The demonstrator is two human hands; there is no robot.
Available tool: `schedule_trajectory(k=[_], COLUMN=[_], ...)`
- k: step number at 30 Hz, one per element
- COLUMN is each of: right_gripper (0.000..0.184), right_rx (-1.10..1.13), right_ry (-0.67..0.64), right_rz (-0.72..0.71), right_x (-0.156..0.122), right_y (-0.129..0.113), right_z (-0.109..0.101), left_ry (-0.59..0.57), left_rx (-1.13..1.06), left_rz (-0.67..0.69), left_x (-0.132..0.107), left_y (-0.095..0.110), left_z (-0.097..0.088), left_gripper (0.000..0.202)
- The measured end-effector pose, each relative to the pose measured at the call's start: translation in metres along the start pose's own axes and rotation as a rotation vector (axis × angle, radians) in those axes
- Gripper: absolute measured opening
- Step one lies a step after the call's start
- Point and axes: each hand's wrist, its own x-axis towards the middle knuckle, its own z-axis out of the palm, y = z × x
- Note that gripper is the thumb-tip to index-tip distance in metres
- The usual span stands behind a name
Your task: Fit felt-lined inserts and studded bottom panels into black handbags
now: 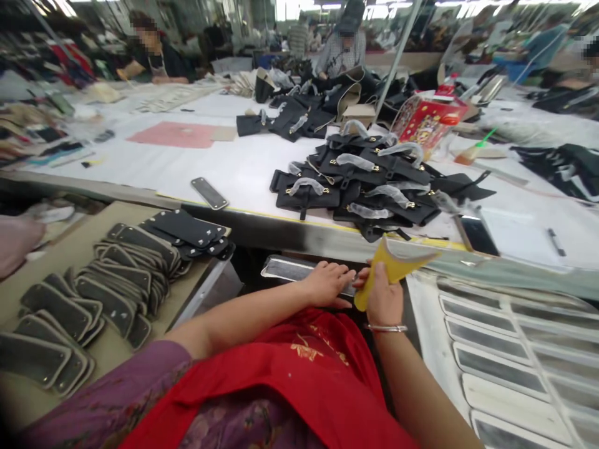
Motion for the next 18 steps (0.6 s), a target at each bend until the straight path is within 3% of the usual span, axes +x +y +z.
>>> schedule_trajectory(k=[3, 6, 8, 9, 10, 12, 14, 16, 18], right_gripper=[0.042, 0.043, 0.043, 0.042, 0.041, 0.040, 0.041, 0.043, 0.045], right_rx=[0.034, -0.001, -0.058, -0.093, -0.131, -0.200, -0.277, -0.345, -0.378], right_ry=[-0.085, -0.203, -0.287, -0.341, -0.404, -0.546, -0.695, -0.851, -0.984], right_rz=[0.102, 0.246, 0.332, 0.365, 0.397, 0.460, 0.514, 0.566, 0.622], right_x=[-0.015, -0.032, -0.041, -0.044, -0.047, -0.048, -0.046, -0.042, -0.036], right_y=[-0.016, -0.013, -0.002, 0.004, 0.010, 0.020, 0.027, 0.031, 0.033], right_z=[-0.017, -0.039, -0.052, -0.056, -0.059, -0.058, -0.049, -0.035, -0.019], left_ry=[0.005, -0.019, 0.017, 0.130, 0.240, 0.277, 0.204, 0.194, 0.290], left_rx=[-0.071, -0.116, -0.172, -0.296, -0.475, -0.934, -1.379, -1.723, -1.918], left_rz=[-0.117, -0.196, -0.299, -0.427, -0.549, -0.801, -0.964, -0.969, -0.911], left_x=[0.012, 0.002, -0.026, -0.045, -0.066, -0.106, -0.131, -0.137, -0.127], left_y=[-0.009, -0.037, -0.067, -0.082, -0.094, -0.108, -0.104, -0.086, -0.067], left_z=[-0.006, -0.026, -0.042, -0.048, -0.053, -0.053, -0.041, -0.023, -0.005], left_gripper=[0.072, 0.059, 0.053, 0.051, 0.051, 0.055, 0.060, 0.061, 0.061])
